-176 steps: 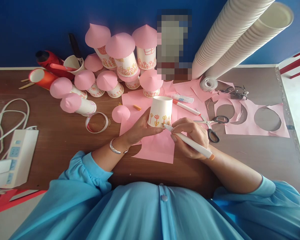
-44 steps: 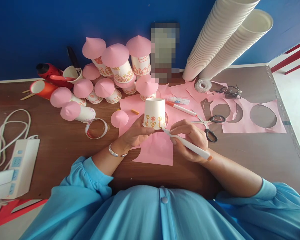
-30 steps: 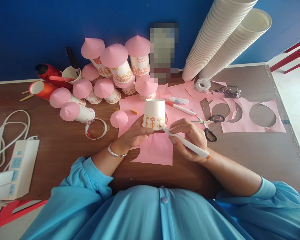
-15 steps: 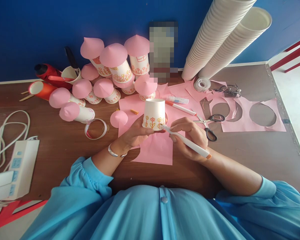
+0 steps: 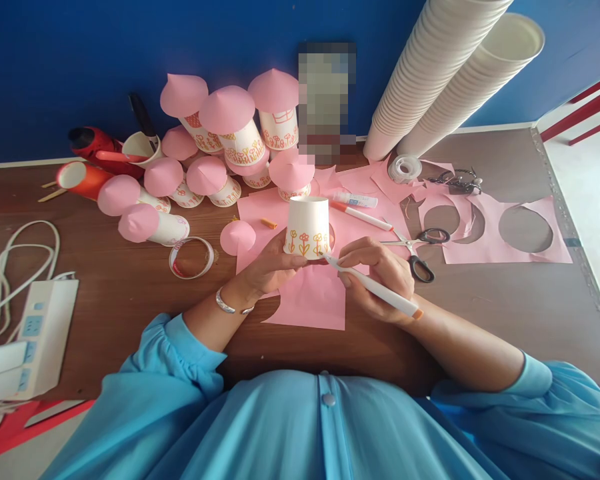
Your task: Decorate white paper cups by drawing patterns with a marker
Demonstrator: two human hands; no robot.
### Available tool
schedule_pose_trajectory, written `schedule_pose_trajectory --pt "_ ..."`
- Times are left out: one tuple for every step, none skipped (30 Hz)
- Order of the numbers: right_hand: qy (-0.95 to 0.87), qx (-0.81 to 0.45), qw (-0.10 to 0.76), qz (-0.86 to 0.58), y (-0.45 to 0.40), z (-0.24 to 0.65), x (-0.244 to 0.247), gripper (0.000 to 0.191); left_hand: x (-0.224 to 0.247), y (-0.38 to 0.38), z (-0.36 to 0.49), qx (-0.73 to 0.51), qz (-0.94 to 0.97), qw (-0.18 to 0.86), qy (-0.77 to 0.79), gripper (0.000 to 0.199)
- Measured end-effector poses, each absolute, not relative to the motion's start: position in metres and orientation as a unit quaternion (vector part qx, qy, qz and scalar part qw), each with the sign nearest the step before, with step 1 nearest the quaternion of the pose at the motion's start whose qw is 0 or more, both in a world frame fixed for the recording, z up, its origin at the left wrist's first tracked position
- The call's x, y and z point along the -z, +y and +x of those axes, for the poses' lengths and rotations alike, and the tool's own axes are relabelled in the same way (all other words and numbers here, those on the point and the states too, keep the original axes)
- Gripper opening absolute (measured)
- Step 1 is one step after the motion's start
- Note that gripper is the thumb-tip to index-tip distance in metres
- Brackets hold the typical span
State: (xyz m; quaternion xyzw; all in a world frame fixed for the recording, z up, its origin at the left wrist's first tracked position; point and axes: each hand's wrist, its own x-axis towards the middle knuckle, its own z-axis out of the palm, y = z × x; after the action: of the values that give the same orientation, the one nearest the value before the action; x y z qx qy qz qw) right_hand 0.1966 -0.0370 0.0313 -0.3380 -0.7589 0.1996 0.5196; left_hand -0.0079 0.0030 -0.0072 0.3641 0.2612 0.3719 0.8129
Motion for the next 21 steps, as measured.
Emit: schedule_pose_trajectory --pt "-0.76 -0.201 0.519 -0.335 -0.037 0.197 -0.031 0.023 0.007 0.003 -0.008 -0.371 0.365 0.813 0.26 0.043" --pt "-0.762 -0.201 0.518 -0.333 -0.037 0.197 -0.031 0.023 0.008 0.003 -0.008 -0.37 0.364 0.813 0.262 0.043" --pt "-0.763 -0.203 0.517 -0.331 -0.037 0.197 -0.031 0.023 0.008 0.003 -0.008 -0.37 0.364 0.813 0.266 0.044" --pt "-0.763 -0.205 0.517 -0.329 -0.037 0.197 -0.03 0.023 0.008 0.003 -0.008 -0.369 0.364 0.812 0.269 0.045" --pt "-0.763 -0.206 0.518 -0.328 -0.037 0.197 -0.03 0.022 0.008 0.004 -0.008 -0.368 0.364 0.811 0.272 0.045" --pt "-0.762 -0.208 0.519 -0.328 -0.037 0.197 -0.03 0.022 0.008 0.004 -0.008 -0.368 0.364 0.811 0.272 0.046" --pt "-0.761 -0.21 0.519 -0.328 -0.037 0.197 -0.03 0.022 0.008 0.004 -0.008 -0.369 0.365 0.811 0.269 0.045" --pt "-0.76 -0.212 0.519 -0.329 -0.037 0.197 -0.031 0.021 0.009 0.004 -0.009 -0.37 0.367 0.812 0.264 0.045" --pt "-0.76 -0.213 0.518 -0.329 -0.037 0.197 -0.031 0.021 0.009 0.004 -0.009 -0.371 0.367 0.812 0.259 0.044" --pt "-0.76 -0.213 0.517 -0.331 -0.037 0.197 -0.031 0.021 0.01 0.004 -0.009 -0.372 0.368 0.813 0.255 0.044" --pt "-0.761 -0.213 0.516 -0.331 -0.037 0.197 -0.032 0.021 0.01 0.004 -0.009 -0.373 0.368 0.813 0.254 0.044" --pt "-0.762 -0.211 0.516 -0.33 -0.037 0.197 -0.032 0.02 0.011 0.003 -0.009 -0.374 0.368 0.812 0.255 0.044" --pt "-0.762 -0.209 0.518 -0.328 -0.038 0.198 -0.032 0.019 0.011 0.003 -0.009 -0.374 0.368 0.811 0.258 0.044" --pt "-0.761 -0.21 0.522 -0.324 -0.038 0.198 -0.032 0.019 0.011 0.003 -0.009 -0.374 0.367 0.811 0.261 0.044" --pt "-0.758 -0.213 0.527 -0.318 -0.038 0.199 -0.031 0.018 0.01 0.004 -0.009 -0.373 0.367 0.81 0.264 0.044" --pt "-0.754 -0.219 0.535 -0.313 -0.038 0.2 -0.029 0.018 0.01 0.004 -0.009 -0.371 0.366 0.812 0.265 0.045" --pt "-0.747 -0.225 0.543 -0.311 -0.037 0.201 -0.027 0.02 0.008 0.004 -0.009 -0.367 0.364 0.814 0.265 0.045" --pt "-0.738 -0.23 0.552 -0.312 -0.037 0.201 -0.025 0.024 0.007 0.004 -0.008 -0.363 0.361 0.817 0.264 0.045" --pt "-0.728 -0.229 0.563 -0.318 -0.036 0.201 -0.022 0.027 0.006 0.005 -0.008 -0.358 0.359 0.822 0.26 0.045" --pt "-0.719 -0.221 0.57 -0.33 -0.035 0.201 -0.019 0.028 0.004 0.005 -0.008 -0.354 0.356 0.826 0.256 0.045" --pt "-0.713 -0.205 0.576 -0.342 -0.034 0.201 -0.016 0.028 0.003 0.005 -0.007 -0.353 0.35 0.831 0.251 0.046"
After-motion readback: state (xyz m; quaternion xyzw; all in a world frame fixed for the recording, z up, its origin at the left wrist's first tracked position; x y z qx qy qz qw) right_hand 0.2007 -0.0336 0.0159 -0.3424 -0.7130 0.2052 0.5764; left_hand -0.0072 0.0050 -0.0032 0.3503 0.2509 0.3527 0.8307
